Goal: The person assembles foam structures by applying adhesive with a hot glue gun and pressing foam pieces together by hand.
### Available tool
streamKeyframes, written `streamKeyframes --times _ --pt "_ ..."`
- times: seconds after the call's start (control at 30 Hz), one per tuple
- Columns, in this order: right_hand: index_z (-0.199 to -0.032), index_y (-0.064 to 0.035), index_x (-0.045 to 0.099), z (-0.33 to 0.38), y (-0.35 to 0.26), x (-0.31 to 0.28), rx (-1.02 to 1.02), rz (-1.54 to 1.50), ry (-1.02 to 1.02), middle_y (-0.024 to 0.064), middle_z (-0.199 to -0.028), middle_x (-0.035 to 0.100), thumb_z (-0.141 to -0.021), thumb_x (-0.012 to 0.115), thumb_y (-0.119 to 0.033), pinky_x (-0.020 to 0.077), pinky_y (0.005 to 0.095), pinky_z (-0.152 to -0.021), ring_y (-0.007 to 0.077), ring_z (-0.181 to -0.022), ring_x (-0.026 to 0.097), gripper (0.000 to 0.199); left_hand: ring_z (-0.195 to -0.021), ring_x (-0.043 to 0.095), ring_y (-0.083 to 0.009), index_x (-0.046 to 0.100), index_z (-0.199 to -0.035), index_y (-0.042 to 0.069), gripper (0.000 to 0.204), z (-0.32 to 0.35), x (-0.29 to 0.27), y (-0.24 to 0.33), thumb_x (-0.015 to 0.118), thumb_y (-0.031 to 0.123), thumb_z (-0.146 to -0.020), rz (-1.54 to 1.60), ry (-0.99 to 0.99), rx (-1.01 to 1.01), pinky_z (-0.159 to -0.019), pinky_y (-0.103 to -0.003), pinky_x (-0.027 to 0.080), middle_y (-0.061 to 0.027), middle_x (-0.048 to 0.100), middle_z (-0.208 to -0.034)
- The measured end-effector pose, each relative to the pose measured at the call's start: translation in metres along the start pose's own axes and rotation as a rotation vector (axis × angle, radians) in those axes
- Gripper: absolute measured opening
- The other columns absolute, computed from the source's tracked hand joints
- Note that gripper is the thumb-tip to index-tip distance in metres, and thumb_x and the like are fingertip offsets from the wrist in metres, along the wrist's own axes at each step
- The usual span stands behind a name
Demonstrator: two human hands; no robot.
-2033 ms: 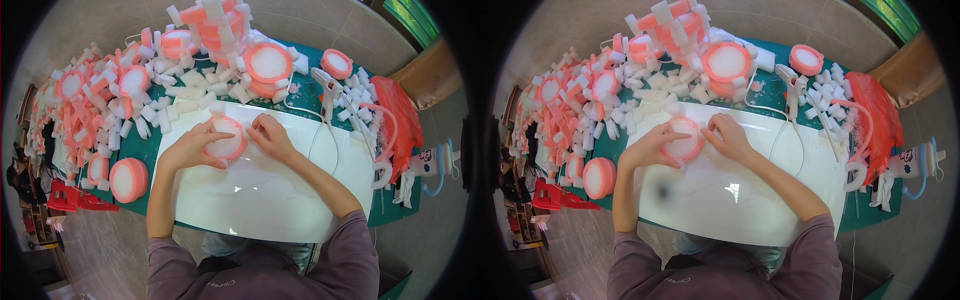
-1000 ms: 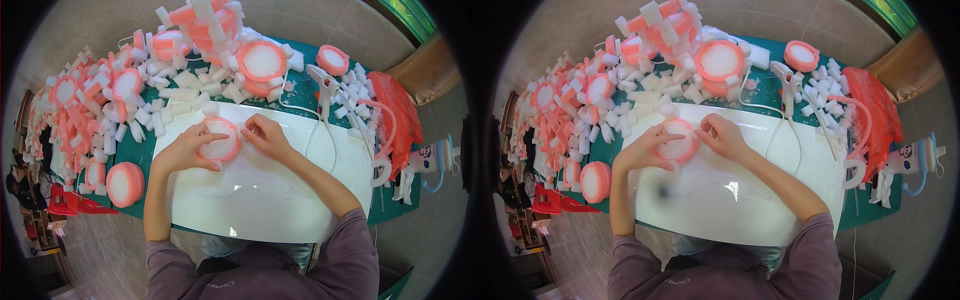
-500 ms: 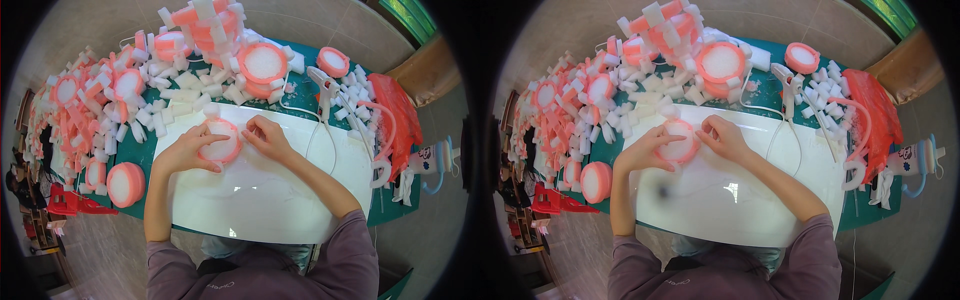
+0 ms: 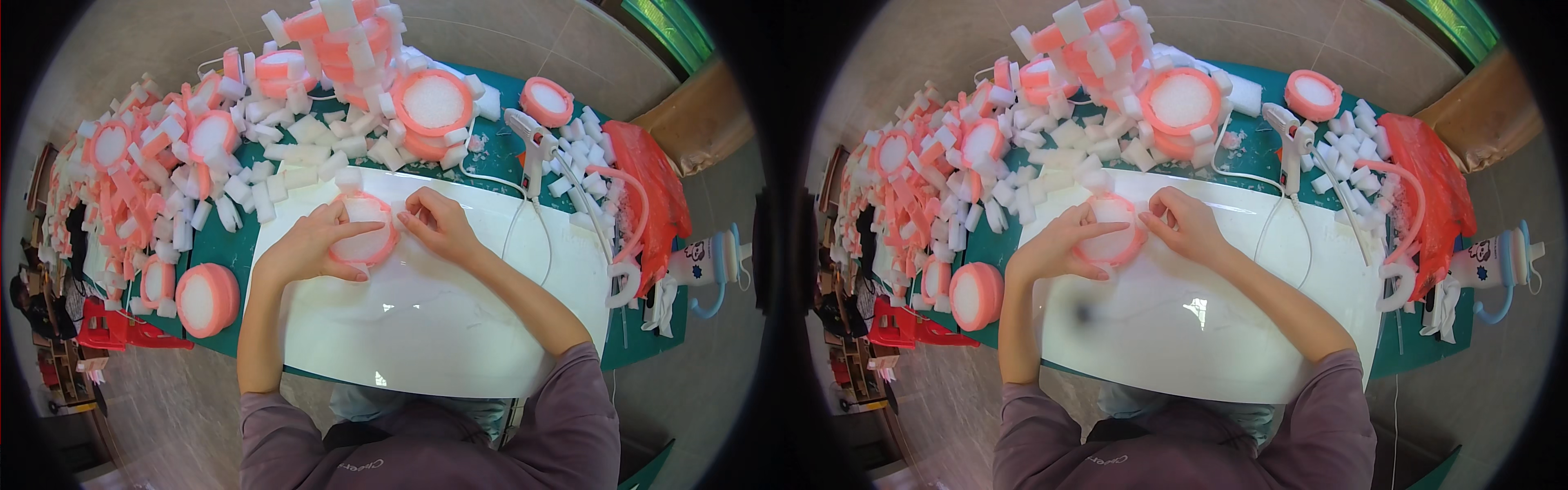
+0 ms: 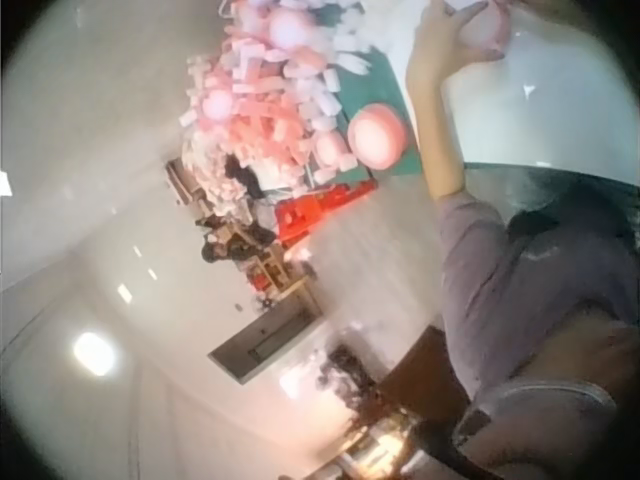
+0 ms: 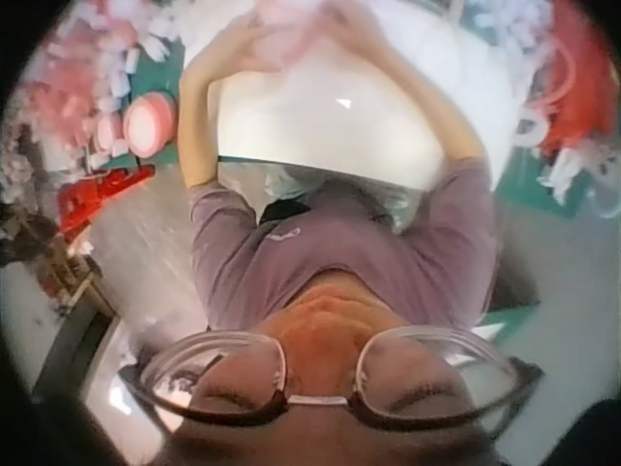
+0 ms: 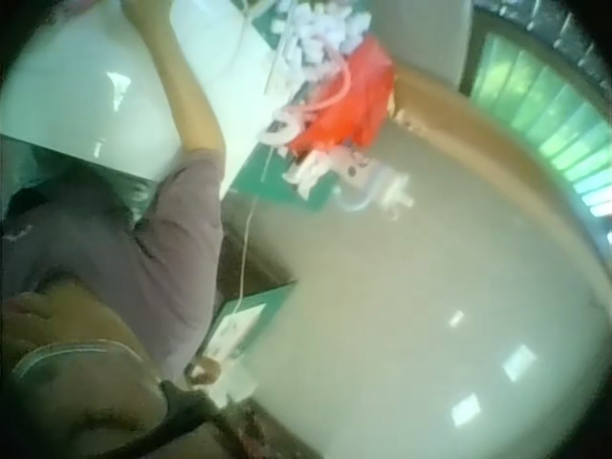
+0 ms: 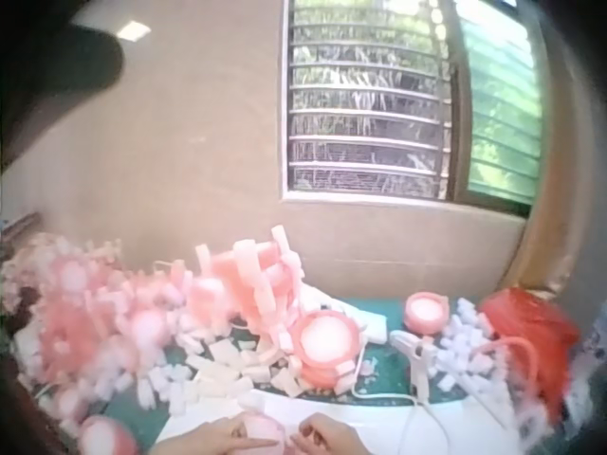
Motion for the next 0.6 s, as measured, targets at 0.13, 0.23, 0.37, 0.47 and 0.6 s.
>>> streamKeyframes --times 0.13,0.23,0.37,0.47,0.6 --pt "-0.083 -0.0068 0.053 -0.0001 0.0000 0.0005 0.005 -0.003 0.002 0.0026 -0.073 0.052 -0.082 0.060 -0.024 0.0362 0.0248 -0.051 0.0127 -0.056 0.044 0.019 -0.103 0.046 -0.0287 0.056 -0.118 0.024 0.067 -0.0003 0.0002 -0.0007 0.079 0.033 -0.055 -0.012 0.024 0.020 -0.087 -0.037 0.041 -0.0104 0.046 -0.107" --pt "-0.083 -0.0068 0.053 0.0002 0.0012 0.0006 0.001 -0.011 0.005 0.0025 -0.074 0.052 -0.082 0.060 -0.024 0.0362 0.0251 -0.051 0.0126 -0.056 0.045 0.019 -0.107 0.045 -0.0295 0.057 -0.118 0.023 0.067 -0.0010 -0.0012 0.0015 0.079 0.033 -0.055 -0.009 -0.001 -0.019 -0.088 -0.037 0.041 -0.0114 0.046 -0.112" --pt "-0.083 -0.0067 0.052 0.0000 0.0010 0.0008 -0.005 -0.002 0.003 0.0025 -0.074 0.052 -0.082 0.060 -0.024 0.0363 0.0252 -0.051 0.0126 -0.056 0.045 0.019 -0.110 0.045 -0.0296 0.057 -0.117 0.023 0.067 -0.0003 -0.0010 0.0033 0.079 0.032 -0.055 -0.042 0.016 -0.028 -0.089 -0.037 0.041 -0.0126 0.045 -0.116" --pt "-0.083 -0.0066 0.053 -0.0006 -0.0013 0.0007 0.000 0.001 -0.001 0.0025 -0.073 0.052 -0.082 0.060 -0.025 0.0365 0.0252 -0.052 0.0126 -0.056 0.045 0.019 -0.106 0.046 -0.0289 0.057 -0.117 0.023 0.066 -0.0001 -0.0005 0.0023 0.078 0.032 -0.055 -0.051 0.029 -0.003 -0.088 -0.037 0.042 -0.0119 0.047 -0.110" --pt "-0.082 -0.0029 0.052 -0.0003 -0.0037 -0.0009 0.003 0.024 0.003 0.0039 -0.070 0.053 -0.082 0.061 -0.015 0.0384 0.0221 -0.053 0.0107 -0.058 0.048 0.015 -0.104 0.047 -0.0284 0.057 -0.117 0.023 0.065 -0.0005 -0.0005 0.0040 0.078 0.032 -0.056 -0.053 0.012 -0.032 -0.087 -0.036 0.042 -0.0112 0.048 -0.106"
Point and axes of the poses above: each hand's wrist, its own z-axis away from the middle knuckle, its own x-axis out of the palm, y = z × x, the point moved 4 cm from there along -z, towards the middle knuckle
